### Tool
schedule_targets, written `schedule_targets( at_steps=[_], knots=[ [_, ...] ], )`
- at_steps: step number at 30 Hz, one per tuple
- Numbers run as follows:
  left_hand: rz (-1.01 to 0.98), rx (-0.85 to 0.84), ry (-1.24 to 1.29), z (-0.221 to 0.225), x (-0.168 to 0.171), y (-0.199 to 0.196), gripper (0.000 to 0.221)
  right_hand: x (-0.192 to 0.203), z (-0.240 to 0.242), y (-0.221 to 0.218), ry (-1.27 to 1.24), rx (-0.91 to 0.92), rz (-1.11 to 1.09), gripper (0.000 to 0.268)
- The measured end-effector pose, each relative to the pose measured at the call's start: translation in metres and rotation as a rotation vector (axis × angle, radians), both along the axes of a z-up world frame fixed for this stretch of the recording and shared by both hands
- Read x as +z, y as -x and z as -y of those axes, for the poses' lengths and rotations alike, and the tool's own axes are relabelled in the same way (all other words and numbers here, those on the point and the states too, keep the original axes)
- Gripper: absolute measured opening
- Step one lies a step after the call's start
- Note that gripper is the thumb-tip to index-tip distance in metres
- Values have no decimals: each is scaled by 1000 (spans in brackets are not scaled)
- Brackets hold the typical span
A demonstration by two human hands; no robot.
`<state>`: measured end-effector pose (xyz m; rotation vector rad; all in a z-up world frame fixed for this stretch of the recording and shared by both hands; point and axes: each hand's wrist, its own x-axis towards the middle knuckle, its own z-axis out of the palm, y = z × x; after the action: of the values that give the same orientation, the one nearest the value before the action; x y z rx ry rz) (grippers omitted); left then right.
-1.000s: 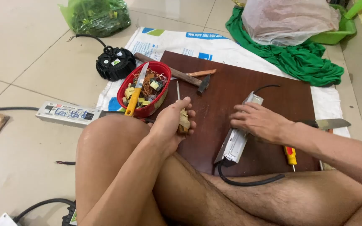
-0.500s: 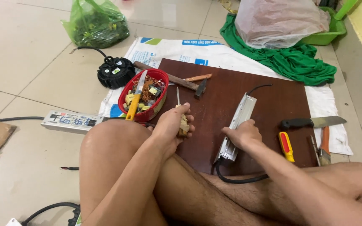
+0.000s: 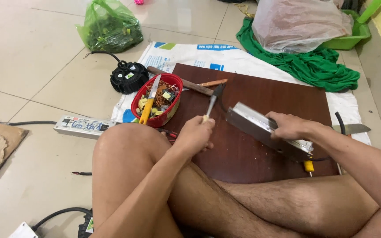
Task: The person is unscrewing a metal casing of an electronic device using a screwdriver and pliers while sitting on the floor.
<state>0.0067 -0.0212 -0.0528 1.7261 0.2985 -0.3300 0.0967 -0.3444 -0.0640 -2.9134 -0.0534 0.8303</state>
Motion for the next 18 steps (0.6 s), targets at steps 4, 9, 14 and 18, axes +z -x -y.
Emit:
schedule_targets(
  at_steps=[4, 9, 14, 18],
  knots=[
    [-5, -226, -422, 7, 6, 1, 43, 39, -20, 34, 6, 56, -90, 77],
    [-49, -383, -562, 18, 40, -2, 55, 41, -34, 27, -106, -26, -36, 90],
    [3, -420, -622, 31, 41, -21, 50, 21, -51, 42, -211, -113, 39, 85],
    [15, -419, -770, 38, 47, -31, 48, 28, -52, 53, -113, -109, 92, 77]
  ],
)
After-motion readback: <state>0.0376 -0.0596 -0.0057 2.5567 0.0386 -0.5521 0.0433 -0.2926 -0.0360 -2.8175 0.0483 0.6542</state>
